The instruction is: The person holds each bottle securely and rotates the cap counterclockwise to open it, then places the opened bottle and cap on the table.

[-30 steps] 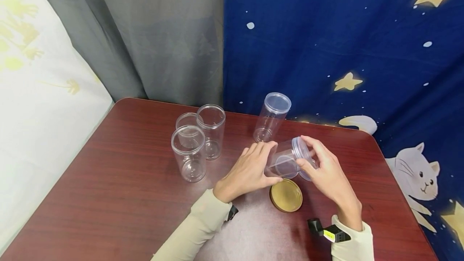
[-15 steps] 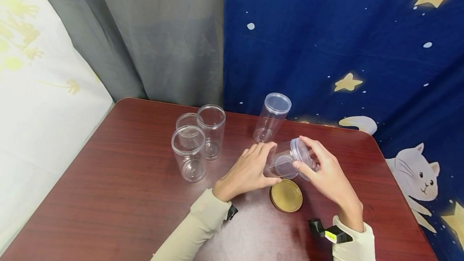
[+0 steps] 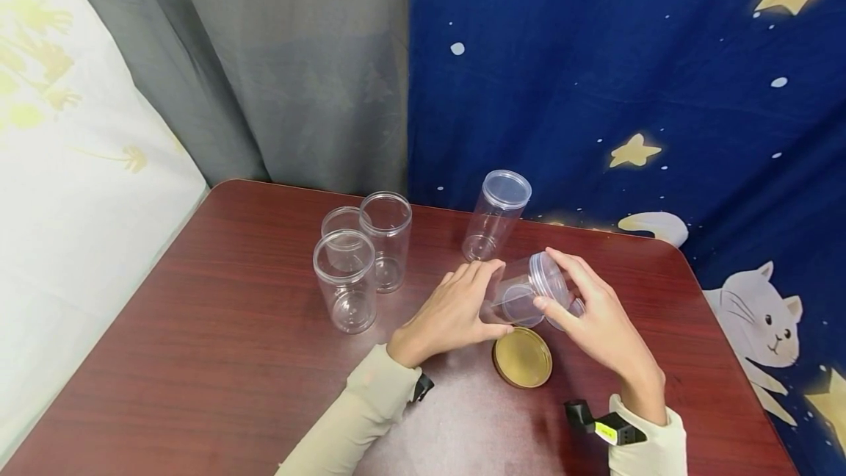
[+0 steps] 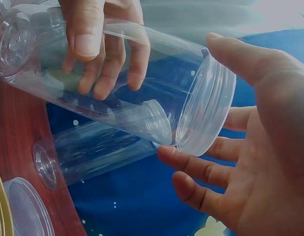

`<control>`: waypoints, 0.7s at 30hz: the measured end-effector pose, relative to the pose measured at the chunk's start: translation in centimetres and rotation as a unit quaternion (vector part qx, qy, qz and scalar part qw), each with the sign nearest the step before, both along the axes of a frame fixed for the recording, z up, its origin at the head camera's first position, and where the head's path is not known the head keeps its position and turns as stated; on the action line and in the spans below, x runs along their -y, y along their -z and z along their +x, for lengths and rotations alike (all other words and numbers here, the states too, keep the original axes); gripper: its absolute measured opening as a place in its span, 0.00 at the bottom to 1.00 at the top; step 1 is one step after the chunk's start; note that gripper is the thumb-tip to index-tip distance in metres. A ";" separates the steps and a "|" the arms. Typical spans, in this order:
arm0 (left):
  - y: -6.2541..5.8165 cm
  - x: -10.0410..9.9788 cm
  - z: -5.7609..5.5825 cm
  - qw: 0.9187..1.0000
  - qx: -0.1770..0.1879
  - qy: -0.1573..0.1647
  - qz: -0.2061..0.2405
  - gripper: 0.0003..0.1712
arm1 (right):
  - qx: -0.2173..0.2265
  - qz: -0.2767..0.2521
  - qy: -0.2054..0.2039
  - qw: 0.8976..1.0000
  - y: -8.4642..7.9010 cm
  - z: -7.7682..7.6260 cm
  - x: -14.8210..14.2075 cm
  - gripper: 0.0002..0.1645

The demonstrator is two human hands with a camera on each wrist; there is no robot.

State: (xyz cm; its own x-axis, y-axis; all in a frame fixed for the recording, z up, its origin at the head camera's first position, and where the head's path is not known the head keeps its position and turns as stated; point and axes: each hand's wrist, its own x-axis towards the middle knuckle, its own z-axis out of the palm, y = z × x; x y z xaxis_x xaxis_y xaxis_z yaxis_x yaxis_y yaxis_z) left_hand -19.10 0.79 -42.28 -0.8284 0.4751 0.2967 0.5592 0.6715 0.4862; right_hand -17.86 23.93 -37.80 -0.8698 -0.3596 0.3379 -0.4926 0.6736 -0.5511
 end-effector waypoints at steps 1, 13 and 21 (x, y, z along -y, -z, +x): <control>0.0 0.0 0.0 1.000 0.001 0.001 0.001 0.50 | 0.001 0.000 -0.002 1.000 0.0 0.0 0.0 0.43; 0.0 0.3 -0.1 1.000 0.027 0.012 0.008 0.51 | 0.001 -0.011 -0.020 1.000 -0.2 0.1 -0.2 0.44; 0.1 0.4 -0.2 0.998 0.051 0.023 0.019 0.51 | 0.003 -0.022 -0.037 0.999 -0.4 0.2 -0.3 0.44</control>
